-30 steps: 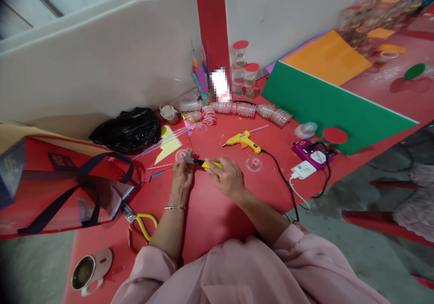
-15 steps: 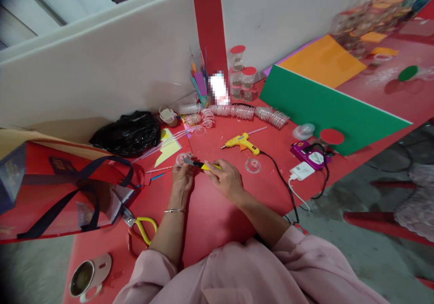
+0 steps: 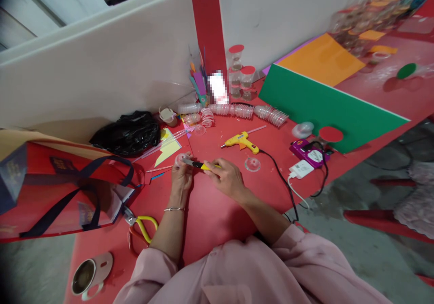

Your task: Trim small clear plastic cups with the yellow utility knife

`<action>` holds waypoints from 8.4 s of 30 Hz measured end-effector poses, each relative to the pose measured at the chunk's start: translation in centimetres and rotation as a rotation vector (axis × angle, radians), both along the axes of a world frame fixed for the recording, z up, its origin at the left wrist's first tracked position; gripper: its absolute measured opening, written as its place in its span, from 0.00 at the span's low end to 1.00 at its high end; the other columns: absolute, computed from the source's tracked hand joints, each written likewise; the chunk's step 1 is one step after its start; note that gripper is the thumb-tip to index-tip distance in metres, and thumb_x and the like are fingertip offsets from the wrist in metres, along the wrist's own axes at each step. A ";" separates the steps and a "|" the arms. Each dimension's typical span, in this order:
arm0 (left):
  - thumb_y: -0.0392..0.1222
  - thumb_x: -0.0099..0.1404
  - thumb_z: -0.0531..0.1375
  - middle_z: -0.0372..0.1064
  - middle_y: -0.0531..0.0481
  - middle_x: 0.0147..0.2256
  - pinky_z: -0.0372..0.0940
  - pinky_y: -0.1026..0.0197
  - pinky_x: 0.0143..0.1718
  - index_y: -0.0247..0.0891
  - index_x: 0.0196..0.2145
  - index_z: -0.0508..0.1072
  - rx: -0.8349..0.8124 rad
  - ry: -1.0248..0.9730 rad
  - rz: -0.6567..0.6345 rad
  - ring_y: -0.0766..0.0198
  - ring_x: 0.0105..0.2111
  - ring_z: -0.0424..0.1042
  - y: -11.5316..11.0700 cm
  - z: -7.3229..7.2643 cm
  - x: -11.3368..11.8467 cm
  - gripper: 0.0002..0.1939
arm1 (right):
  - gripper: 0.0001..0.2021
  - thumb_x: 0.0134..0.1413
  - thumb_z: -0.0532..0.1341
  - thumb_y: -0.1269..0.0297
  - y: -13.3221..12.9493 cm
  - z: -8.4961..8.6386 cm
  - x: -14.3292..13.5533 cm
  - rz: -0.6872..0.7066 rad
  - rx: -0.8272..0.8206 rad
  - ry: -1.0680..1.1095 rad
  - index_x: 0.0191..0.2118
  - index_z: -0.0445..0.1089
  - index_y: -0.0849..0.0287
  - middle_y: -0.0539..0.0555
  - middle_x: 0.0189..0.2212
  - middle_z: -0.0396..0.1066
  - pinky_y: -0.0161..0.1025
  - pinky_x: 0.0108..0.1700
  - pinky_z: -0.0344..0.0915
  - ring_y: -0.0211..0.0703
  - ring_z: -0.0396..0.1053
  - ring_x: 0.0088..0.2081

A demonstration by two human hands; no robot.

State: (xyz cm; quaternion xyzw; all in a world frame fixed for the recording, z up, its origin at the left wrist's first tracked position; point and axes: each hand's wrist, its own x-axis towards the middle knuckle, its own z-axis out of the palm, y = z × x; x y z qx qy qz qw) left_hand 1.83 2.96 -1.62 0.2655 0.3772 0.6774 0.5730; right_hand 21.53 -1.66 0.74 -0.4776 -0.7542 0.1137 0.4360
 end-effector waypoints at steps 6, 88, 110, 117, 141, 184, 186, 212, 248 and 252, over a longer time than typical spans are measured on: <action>0.49 0.48 0.79 0.78 0.47 0.42 0.72 0.58 0.46 0.38 0.42 0.80 0.012 -0.003 -0.002 0.62 0.39 0.78 0.0 -0.1 0.1 0.26 | 0.18 0.68 0.63 0.60 0.1 -0.6 0.0 0.012 -0.006 0.020 0.61 0.73 0.43 0.53 0.42 0.75 0.37 0.44 0.69 0.40 0.73 0.41; 0.48 0.48 0.78 0.77 0.43 0.50 0.71 0.64 0.35 0.37 0.33 0.77 -0.002 0.050 0.028 0.61 0.38 0.80 -0.4 1.0 0.3 0.21 | 0.16 0.70 0.60 0.56 0.2 0.0 0.3 -0.023 -0.086 -0.028 0.59 0.76 0.44 0.52 0.39 0.78 0.35 0.42 0.68 0.39 0.74 0.39; 0.45 0.49 0.78 0.77 0.45 0.47 0.73 0.61 0.39 0.37 0.29 0.74 0.020 0.084 0.068 0.61 0.37 0.79 -0.3 0.9 0.5 0.18 | 0.15 0.70 0.61 0.55 0.3 -0.1 0.6 -0.024 -0.088 -0.029 0.57 0.77 0.45 0.51 0.38 0.79 0.36 0.43 0.68 0.39 0.75 0.39; 0.43 0.49 0.77 0.78 0.46 0.44 0.71 0.66 0.35 0.37 0.30 0.75 0.015 0.105 0.094 0.65 0.36 0.78 -0.7 1.2 0.8 0.17 | 0.15 0.69 0.62 0.58 0.3 0.0 0.7 -0.086 0.032 -0.141 0.57 0.77 0.46 0.54 0.40 0.79 0.38 0.42 0.67 0.42 0.74 0.40; 0.39 0.48 0.75 0.73 0.44 0.55 0.76 0.54 0.42 0.37 0.28 0.73 0.057 0.211 0.117 0.57 0.45 0.78 -0.3 0.9 0.9 0.15 | 0.17 0.70 0.59 0.51 0.6 0.1 1.2 0.013 -0.271 0.028 0.58 0.77 0.45 0.51 0.37 0.79 0.36 0.44 0.70 0.40 0.77 0.39; 0.37 0.50 0.74 0.73 0.41 0.56 0.70 0.53 0.52 0.36 0.22 0.70 0.032 0.297 0.212 0.56 0.50 0.76 -0.2 0.2 0.7 0.15 | 0.16 0.70 0.60 0.54 0.4 0.2 1.0 -0.102 -0.025 -0.249 0.59 0.76 0.45 0.54 0.40 0.79 0.38 0.41 0.64 0.42 0.73 0.40; 0.37 0.50 0.74 0.74 0.40 0.55 0.69 0.53 0.53 0.35 0.22 0.70 0.033 0.298 0.208 0.56 0.50 0.76 -0.2 0.3 0.8 0.15 | 0.16 0.70 0.60 0.53 0.4 0.3 1.1 -0.113 0.016 -0.280 0.59 0.76 0.45 0.55 0.40 0.79 0.39 0.41 0.63 0.43 0.72 0.40; 0.46 0.46 0.78 0.76 0.42 0.52 0.73 0.49 0.50 0.38 0.28 0.72 0.016 0.095 0.045 0.56 0.45 0.79 -0.1 0.5 0.7 0.21 | 0.16 0.69 0.61 0.52 0.7 -0.1 1.1 -0.046 -0.086 -0.084 0.58 0.77 0.43 0.53 0.41 0.79 0.38 0.44 0.68 0.42 0.75 0.41; 0.47 0.51 0.77 0.80 0.44 0.45 0.72 0.65 0.33 0.37 0.39 0.80 -0.020 0.057 -0.060 0.64 0.34 0.79 -0.7 0.8 0.6 0.20 | 0.16 0.66 0.65 0.55 1.3 -0.4 1.4 -0.044 0.058 -0.037 0.58 0.76 0.42 0.53 0.40 0.78 0.39 0.44 0.68 0.42 0.73 0.40; 0.50 0.51 0.78 0.78 0.40 0.51 0.72 0.65 0.33 0.38 0.41 0.80 0.000 0.041 -0.065 0.57 0.42 0.81 -0.5 1.0 0.8 0.23 | 0.16 0.69 0.62 0.55 1.1 -0.3 1.2 0.023 -0.055 0.050 0.59 0.76 0.43 0.51 0.38 0.78 0.36 0.42 0.70 0.39 0.74 0.39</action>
